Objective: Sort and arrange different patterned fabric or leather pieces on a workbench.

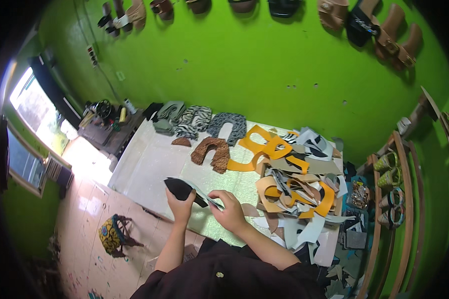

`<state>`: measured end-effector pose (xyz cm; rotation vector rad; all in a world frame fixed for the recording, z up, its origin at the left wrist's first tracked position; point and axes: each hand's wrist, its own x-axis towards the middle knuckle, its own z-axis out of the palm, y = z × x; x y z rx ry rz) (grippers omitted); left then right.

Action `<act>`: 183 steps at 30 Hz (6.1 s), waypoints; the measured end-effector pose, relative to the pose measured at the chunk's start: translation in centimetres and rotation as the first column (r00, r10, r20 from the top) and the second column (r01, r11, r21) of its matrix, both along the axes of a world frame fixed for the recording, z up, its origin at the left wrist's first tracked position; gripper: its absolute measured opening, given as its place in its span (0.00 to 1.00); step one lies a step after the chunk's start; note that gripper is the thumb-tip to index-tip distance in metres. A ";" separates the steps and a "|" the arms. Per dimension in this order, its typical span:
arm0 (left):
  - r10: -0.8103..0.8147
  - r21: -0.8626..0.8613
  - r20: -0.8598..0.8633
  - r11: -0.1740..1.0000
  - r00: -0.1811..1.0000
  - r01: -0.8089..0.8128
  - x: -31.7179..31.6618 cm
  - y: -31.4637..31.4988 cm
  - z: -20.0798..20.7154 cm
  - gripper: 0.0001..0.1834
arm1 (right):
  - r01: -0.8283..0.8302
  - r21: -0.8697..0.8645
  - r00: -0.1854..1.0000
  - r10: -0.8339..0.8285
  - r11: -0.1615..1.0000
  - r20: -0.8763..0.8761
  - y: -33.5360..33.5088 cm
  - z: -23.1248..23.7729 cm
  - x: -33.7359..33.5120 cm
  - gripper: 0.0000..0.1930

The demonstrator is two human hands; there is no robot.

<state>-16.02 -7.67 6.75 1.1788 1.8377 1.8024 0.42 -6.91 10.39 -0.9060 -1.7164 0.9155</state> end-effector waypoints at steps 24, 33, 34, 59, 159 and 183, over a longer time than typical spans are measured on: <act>-0.210 -0.632 -0.110 0.769 0.971 0.095 -3.1 -1.4 -8.8 0.22 | 0.228 -0.442 0.965 -0.139 0.868 0.225 3.7 -14.8 0.4 0.25; -0.367 -0.616 -0.537 0.786 0.759 -0.056 -3.3 0.7 -10.8 0.45 | 0.204 -0.216 0.578 0.061 0.955 0.814 4.1 -14.0 -1.2 0.43; -0.426 -0.592 -0.593 0.806 0.684 -0.012 -3.3 1.4 -10.7 0.46 | 0.180 -0.160 0.587 0.024 0.971 0.809 3.9 -14.0 -1.1 0.45; -0.342 -0.520 -0.278 0.839 0.898 0.159 -6.5 3.5 -12.8 0.14 | 0.444 -0.049 0.601 -0.257 0.895 0.757 2.5 -15.4 0.0 0.08; -0.924 -0.206 -0.049 0.380 0.379 0.902 5.6 4.2 2.2 0.14 | 0.836 0.192 0.387 -0.801 0.513 0.457 -13.6 10.4 26.9 0.08; -0.860 -0.333 -0.227 0.509 0.456 0.794 1.2 1.0 7.2 0.11 | -0.209 -0.051 0.888 0.211 0.977 0.409 -2.4 7.9 10.6 0.15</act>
